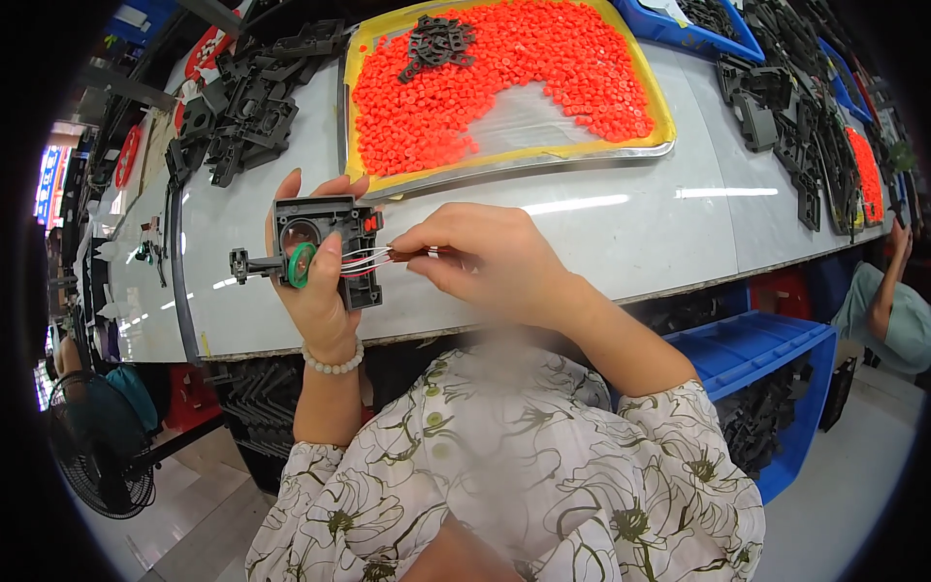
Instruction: The person assembles plastic internal components by hand, inserting a wiring harness, green components, red plastic pegs, and a grey plastic frame into a larger plastic housing.
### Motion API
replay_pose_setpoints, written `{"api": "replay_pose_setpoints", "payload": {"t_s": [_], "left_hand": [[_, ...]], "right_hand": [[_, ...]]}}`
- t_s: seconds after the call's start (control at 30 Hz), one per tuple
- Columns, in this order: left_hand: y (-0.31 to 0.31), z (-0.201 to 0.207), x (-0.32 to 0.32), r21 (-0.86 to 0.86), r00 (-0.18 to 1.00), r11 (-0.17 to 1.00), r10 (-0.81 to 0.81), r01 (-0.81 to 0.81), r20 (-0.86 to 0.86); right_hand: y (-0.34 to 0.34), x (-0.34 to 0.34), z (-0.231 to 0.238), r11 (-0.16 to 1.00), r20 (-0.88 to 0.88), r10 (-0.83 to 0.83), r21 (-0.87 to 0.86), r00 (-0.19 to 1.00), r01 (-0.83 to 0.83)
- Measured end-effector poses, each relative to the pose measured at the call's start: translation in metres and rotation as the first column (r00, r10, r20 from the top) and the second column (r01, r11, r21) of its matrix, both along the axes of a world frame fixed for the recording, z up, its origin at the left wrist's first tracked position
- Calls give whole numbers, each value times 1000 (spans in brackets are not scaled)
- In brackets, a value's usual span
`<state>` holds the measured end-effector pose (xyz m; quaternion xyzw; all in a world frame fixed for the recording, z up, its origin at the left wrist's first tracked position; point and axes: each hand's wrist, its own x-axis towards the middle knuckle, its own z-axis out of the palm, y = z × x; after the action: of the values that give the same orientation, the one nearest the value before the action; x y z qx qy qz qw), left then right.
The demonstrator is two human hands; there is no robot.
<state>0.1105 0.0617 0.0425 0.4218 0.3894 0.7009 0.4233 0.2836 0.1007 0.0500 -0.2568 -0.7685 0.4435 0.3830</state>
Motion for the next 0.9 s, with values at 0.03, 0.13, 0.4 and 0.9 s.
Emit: {"api": "replay_pose_setpoints", "payload": {"t_s": [0.03, 0.13, 0.4, 0.9], "left_hand": [[1, -1, -1, -6, 1000, 1000, -3, 3, -4], [-1, 0, -1, -2, 1000, 1000, -13, 13, -9], [-2, -1, -1, -2, 998, 1000, -14, 13, -56], [-5, 3, -1, 4, 998, 1000, 2, -1, -57]], "right_hand": [[1, 0, 1, 999, 21, 26, 20, 999, -27], [0, 0, -1, 986, 28, 12, 168, 1000, -16], [3, -1, 3, 985, 55, -85, 152, 995, 75], [4, -3, -3, 925, -85, -101, 358, 991, 125]]}}
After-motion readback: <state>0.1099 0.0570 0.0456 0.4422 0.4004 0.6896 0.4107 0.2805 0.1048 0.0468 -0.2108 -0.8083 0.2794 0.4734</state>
